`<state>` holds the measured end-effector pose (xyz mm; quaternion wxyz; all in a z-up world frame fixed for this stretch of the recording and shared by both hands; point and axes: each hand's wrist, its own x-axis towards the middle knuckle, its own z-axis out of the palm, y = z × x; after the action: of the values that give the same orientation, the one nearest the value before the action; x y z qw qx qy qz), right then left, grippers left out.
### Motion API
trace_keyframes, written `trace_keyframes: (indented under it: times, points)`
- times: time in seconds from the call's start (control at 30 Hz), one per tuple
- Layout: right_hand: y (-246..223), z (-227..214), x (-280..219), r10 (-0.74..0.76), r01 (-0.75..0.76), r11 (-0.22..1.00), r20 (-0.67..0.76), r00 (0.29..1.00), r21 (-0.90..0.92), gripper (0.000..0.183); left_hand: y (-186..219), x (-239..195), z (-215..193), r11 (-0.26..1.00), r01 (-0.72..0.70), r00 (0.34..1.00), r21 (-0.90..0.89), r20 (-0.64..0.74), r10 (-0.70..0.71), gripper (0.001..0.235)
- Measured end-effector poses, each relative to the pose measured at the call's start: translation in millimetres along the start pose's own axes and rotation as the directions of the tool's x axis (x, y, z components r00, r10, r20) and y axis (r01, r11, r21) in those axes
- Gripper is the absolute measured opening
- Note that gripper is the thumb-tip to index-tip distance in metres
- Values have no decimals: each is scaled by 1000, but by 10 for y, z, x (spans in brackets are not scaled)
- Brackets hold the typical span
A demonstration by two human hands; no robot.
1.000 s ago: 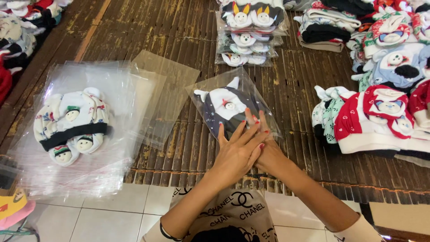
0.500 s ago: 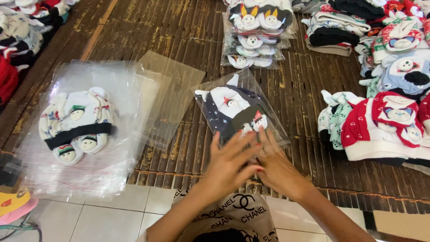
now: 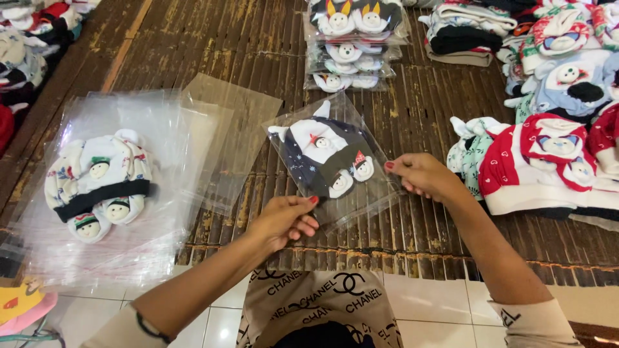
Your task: Packaging small knitted hats and socks into plastic bags and stacking them
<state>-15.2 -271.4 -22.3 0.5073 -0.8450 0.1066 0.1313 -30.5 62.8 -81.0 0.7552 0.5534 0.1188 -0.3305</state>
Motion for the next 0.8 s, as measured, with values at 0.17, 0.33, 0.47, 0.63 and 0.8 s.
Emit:
trace_keyframes:
  times: [0.17, 0.33, 0.47, 0.63, 0.8]
  points:
    - [288, -43, 209, -4, -7, 987, 69, 998, 162, 27, 94, 88, -55, 991, -43, 999, 129, -8, 44, 37]
    - [277, 85, -31, 42, -63, 967, 92, 995, 245, 19, 230, -95, -223, 976, -77, 996, 202, -36, 86, 26]
    - [92, 18, -46, 102, -146, 955, 177, 979, 257, 29, 124, 53, -383, 992, -23, 1000, 125, 3, 23, 40]
    - [365, 16, 203, 142, -222, 923, 259, 955, 315, 29, 197, 30, -258, 995, 61, 998, 73, 16, -63, 36]
    - [228, -33, 161, -37, -69, 883, 215, 976, 465, 35, 543, -49, -253, 986, -61, 997, 153, 49, 54, 20]
